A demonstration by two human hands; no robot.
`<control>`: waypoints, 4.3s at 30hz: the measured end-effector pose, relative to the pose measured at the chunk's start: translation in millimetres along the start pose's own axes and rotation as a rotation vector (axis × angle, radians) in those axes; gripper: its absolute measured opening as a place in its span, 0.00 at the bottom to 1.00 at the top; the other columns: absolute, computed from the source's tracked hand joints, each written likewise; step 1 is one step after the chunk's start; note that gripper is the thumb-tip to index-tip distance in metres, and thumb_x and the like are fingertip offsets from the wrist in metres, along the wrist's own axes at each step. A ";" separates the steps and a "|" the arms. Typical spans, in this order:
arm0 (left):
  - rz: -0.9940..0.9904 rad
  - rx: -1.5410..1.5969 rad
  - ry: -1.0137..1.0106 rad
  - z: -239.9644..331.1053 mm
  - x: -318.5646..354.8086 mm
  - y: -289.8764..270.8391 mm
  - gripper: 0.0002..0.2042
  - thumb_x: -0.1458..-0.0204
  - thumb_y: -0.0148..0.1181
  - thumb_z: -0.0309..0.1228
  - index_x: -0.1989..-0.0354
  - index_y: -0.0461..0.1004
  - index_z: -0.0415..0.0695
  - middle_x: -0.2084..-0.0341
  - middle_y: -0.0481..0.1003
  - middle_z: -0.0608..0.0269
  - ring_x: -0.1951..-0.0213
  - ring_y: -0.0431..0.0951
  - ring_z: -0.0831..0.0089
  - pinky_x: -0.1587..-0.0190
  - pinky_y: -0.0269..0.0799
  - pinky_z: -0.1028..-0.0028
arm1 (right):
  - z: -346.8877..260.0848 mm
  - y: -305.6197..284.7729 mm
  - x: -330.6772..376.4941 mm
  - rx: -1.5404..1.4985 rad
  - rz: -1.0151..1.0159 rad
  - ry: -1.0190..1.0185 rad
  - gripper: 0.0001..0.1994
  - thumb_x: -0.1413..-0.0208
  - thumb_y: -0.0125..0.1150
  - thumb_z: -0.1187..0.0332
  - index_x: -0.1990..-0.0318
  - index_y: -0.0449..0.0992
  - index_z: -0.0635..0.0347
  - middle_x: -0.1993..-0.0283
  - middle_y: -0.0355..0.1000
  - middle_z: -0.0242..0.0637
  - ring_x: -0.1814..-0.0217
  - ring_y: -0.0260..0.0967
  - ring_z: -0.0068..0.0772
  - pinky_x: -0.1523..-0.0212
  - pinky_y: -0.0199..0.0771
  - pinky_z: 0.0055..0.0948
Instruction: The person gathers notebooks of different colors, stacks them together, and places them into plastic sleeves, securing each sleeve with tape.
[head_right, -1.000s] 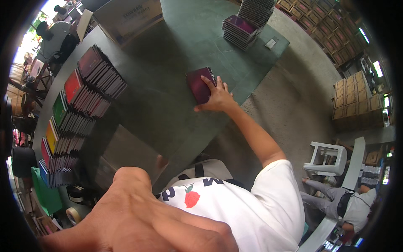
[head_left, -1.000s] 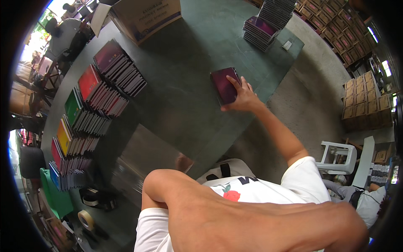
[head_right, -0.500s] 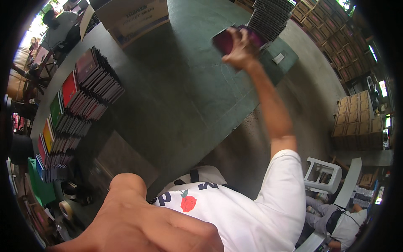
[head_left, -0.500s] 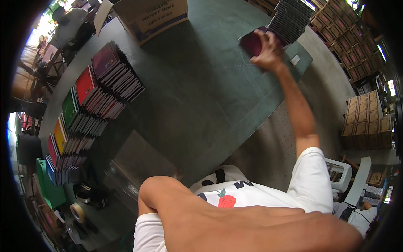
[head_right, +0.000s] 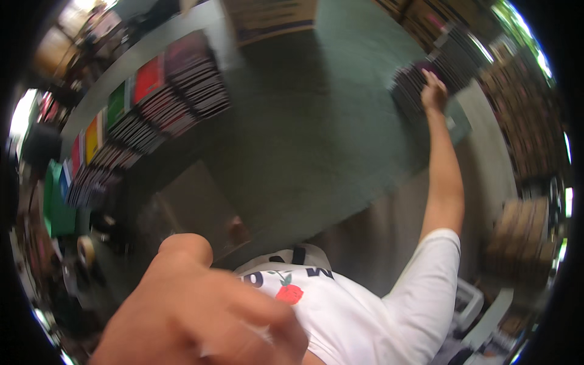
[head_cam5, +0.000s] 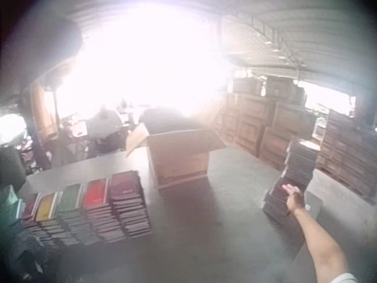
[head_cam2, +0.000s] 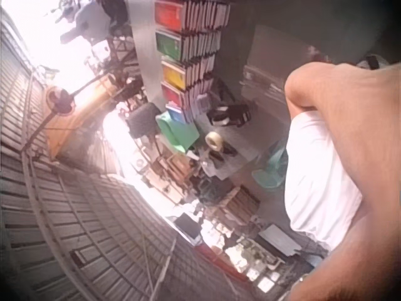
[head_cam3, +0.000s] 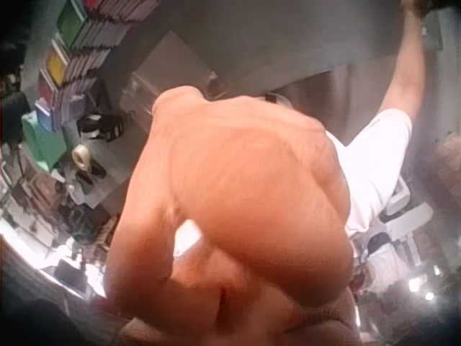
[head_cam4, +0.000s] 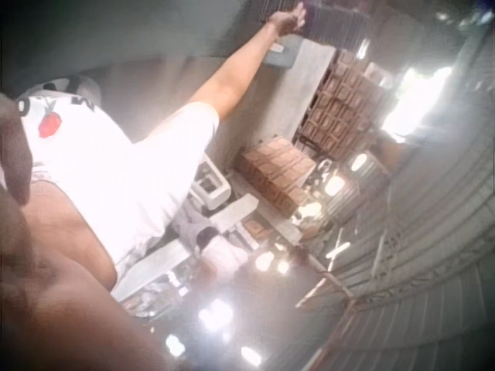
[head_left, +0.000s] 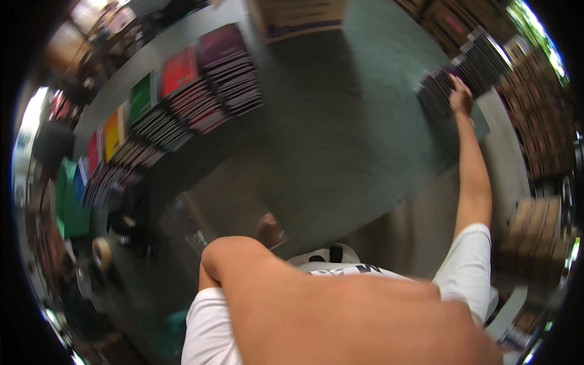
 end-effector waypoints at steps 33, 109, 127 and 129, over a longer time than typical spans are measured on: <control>0.245 -1.920 -1.249 162.2 411.1 -463.5 0.12 0.53 0.58 0.35 0.68 0.75 0.37 0.75 0.77 0.52 0.66 0.78 0.58 0.59 0.74 0.63 | -822.1 -118.1 220.8 -1.834 -1.739 0.653 0.18 0.45 0.59 0.62 0.53 0.68 0.63 0.61 0.73 0.38 0.64 0.75 0.32 0.60 0.79 0.34; 0.101 -1.729 -0.571 -143.5 154.2 -345.9 0.18 0.53 0.59 0.33 0.54 0.73 0.39 0.51 0.72 0.53 0.45 0.68 0.62 0.42 0.57 0.62 | -428.4 -23.9 206.6 -2.190 -1.259 1.193 0.22 0.48 0.59 0.65 0.49 0.67 0.68 0.52 0.71 0.46 0.52 0.72 0.37 0.50 0.73 0.38; -0.167 -1.931 -0.654 -173.0 110.2 -305.9 0.10 0.55 0.57 0.32 0.68 0.73 0.39 0.67 0.76 0.53 0.60 0.75 0.61 0.54 0.67 0.64 | -418.5 2.2 169.0 -2.208 -1.294 1.196 0.30 0.54 0.66 0.55 0.48 0.66 0.67 0.52 0.71 0.47 0.53 0.72 0.37 0.53 0.75 0.38; -0.036 -1.982 -0.304 -143.5 101.9 -255.6 0.04 0.60 0.57 0.28 0.76 0.71 0.42 0.77 0.73 0.60 0.68 0.74 0.66 0.60 0.67 0.66 | -423.3 -2.6 161.9 -2.321 -1.359 1.285 0.31 0.54 0.67 0.55 0.49 0.66 0.69 0.53 0.71 0.48 0.54 0.72 0.39 0.54 0.75 0.38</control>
Point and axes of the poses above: each hand's wrist, its own x-axis away from the middle knuckle, its own y-axis out of the palm, z = x × y, the point moved 10 cm from there along -x, towards the middle knuckle
